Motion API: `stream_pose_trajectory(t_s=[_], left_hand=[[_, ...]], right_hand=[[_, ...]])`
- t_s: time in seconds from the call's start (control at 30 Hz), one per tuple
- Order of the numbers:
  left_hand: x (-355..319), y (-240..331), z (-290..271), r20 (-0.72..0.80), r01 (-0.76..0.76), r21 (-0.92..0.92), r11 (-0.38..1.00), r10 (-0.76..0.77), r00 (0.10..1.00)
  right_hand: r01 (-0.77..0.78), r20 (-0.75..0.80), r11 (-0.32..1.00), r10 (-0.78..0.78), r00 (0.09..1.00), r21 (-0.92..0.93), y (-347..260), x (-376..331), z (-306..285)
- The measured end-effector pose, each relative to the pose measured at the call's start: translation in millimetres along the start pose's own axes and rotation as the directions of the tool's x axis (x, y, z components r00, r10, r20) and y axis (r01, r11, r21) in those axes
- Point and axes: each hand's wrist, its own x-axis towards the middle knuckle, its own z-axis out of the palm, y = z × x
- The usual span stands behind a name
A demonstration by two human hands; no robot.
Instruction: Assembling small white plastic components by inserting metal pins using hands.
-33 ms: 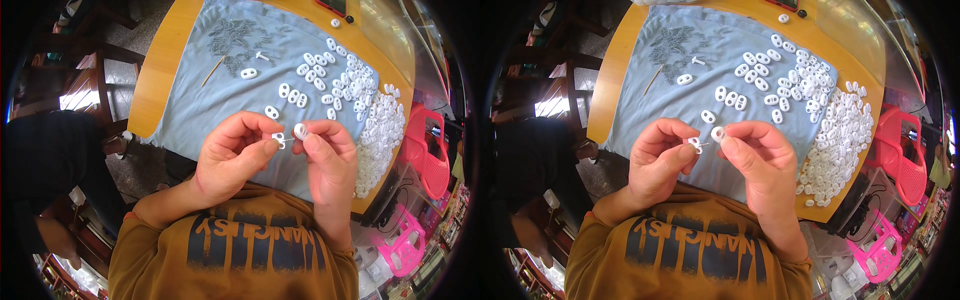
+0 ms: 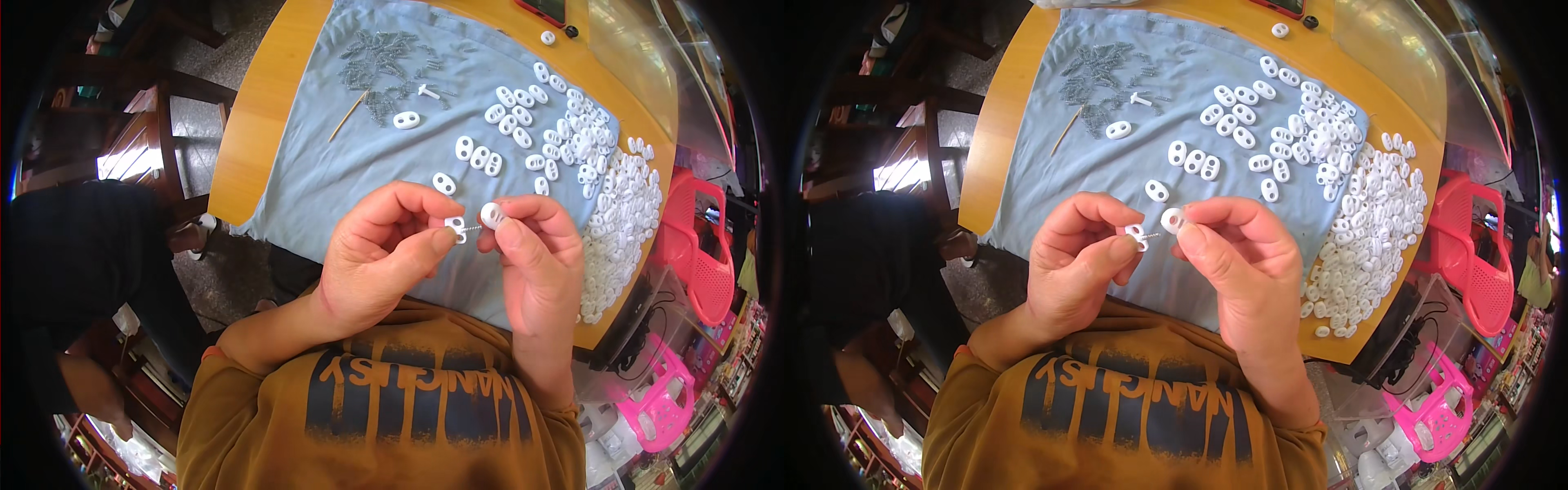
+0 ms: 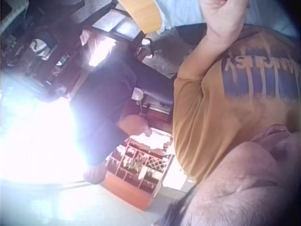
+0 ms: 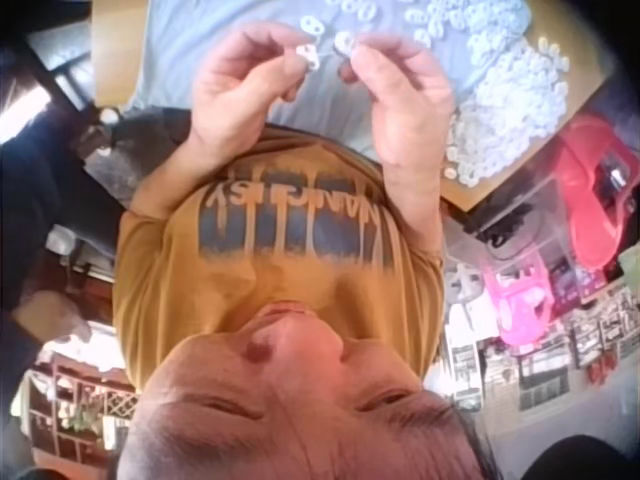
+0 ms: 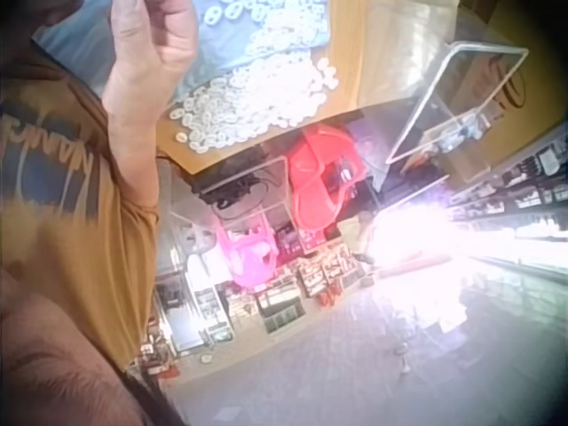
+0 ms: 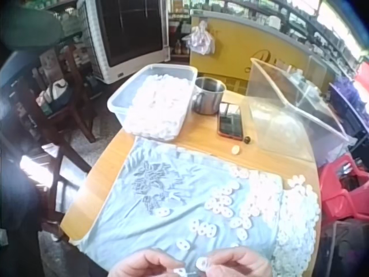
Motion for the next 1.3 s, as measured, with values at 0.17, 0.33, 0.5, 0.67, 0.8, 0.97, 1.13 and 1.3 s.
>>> stream_pose_trajectory(t_s=[0.17,0.33,0.5,0.67,0.8,0.97,1.13,1.3], left_hand=[[0,-3,-1,0.025,-0.013,0.005,1.000,0.013,1.000],[-1,-5,-1,0.027,-0.035,0.019,0.999,0.034,0.999],[0,-5,1,-0.001,-0.034,0.024,0.999,0.034,0.999],[1,-6,1,-0.010,-0.041,0.032,0.999,0.041,0.999],[1,-6,4,-0.030,-0.056,0.026,0.998,0.057,0.998],[0,-8,5,-0.040,-0.078,0.026,0.997,0.079,0.996],[-2,-8,8,-0.025,-0.071,0.053,0.996,0.073,0.997],[-2,-10,10,-0.052,-0.071,0.012,0.997,0.072,0.996]], right_hand=[[0.029,0.005,0.999,-0.029,1.000,0.030,2,0,2],[0.033,-0.015,0.999,-0.033,0.999,0.040,3,-2,5],[0.059,-0.006,0.998,-0.059,0.998,0.032,5,-2,7],[0.127,0.018,0.992,-0.127,0.992,-0.022,7,-2,10],[0.199,0.039,0.978,-0.196,0.980,-0.069,11,-3,12],[0.249,0.032,0.959,-0.247,0.969,-0.134,14,-3,14],[0.278,0.036,0.953,-0.275,0.961,-0.124,19,-5,12],[0.295,0.040,0.948,-0.292,0.956,-0.121,22,-5,10]])
